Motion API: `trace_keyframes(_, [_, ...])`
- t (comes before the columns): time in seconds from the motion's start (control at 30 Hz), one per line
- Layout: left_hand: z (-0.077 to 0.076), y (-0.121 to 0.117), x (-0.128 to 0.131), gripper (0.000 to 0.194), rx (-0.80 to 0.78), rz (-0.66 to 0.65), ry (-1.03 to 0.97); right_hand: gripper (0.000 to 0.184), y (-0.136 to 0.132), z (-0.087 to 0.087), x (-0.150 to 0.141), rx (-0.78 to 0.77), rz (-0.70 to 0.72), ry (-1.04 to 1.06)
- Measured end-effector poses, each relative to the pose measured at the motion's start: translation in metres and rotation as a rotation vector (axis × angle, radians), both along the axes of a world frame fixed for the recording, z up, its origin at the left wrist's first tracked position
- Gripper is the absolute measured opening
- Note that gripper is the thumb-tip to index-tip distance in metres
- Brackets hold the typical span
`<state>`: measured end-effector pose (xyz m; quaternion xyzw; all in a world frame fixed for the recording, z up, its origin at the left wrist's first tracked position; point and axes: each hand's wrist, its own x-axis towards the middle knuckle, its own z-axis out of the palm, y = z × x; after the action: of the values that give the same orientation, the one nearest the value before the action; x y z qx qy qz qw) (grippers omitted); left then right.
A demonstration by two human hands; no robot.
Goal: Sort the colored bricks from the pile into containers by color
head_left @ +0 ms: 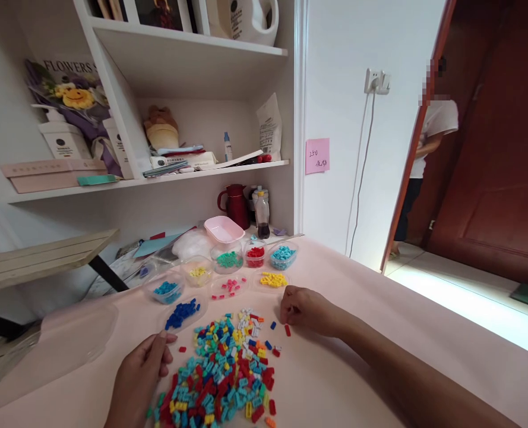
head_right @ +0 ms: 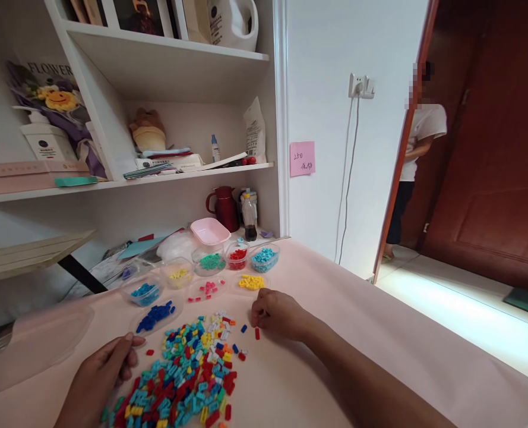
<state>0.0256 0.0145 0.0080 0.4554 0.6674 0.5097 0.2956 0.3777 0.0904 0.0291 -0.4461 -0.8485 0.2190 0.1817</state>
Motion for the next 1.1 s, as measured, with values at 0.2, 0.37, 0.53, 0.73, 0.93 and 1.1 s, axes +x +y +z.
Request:
trace_keyframes(0.2, [0.0,0.0,0.0,0.059,0.014,0.005,0.008,0.018,0.0,0.005,0.012,-0.12,0.003,-0.016])
trace_keyframes(0.37, [0.005,-0.001,0.003,0.061,0.015,0.007,0.017,0.03,-0.003,0.009,0.014,-0.173,-0.001,-0.057])
trace_keyframes(0.53, [0.001,0.0,0.0,0.059,0.01,0.0,0.015,0.018,-0.009,0.009,0.003,-0.142,0.001,-0.079])
trace_keyframes(0.73, [0.0,0.0,-0.001,0.058,0.01,-0.007,-0.013,0.022,-0.009,0.007,0.0,-0.182,0.071,-0.037])
trace_keyframes(0.93, [0.006,-0.002,0.004,0.056,0.001,-0.005,0.003,0.027,-0.007,0.004,-0.003,-0.105,0.011,-0.04])
trace_keyframes(1.1, [0.006,-0.001,0.003,0.06,-0.021,0.028,-0.005,0.031,-0.007,0.002,-0.005,-0.094,-0.008,-0.037])
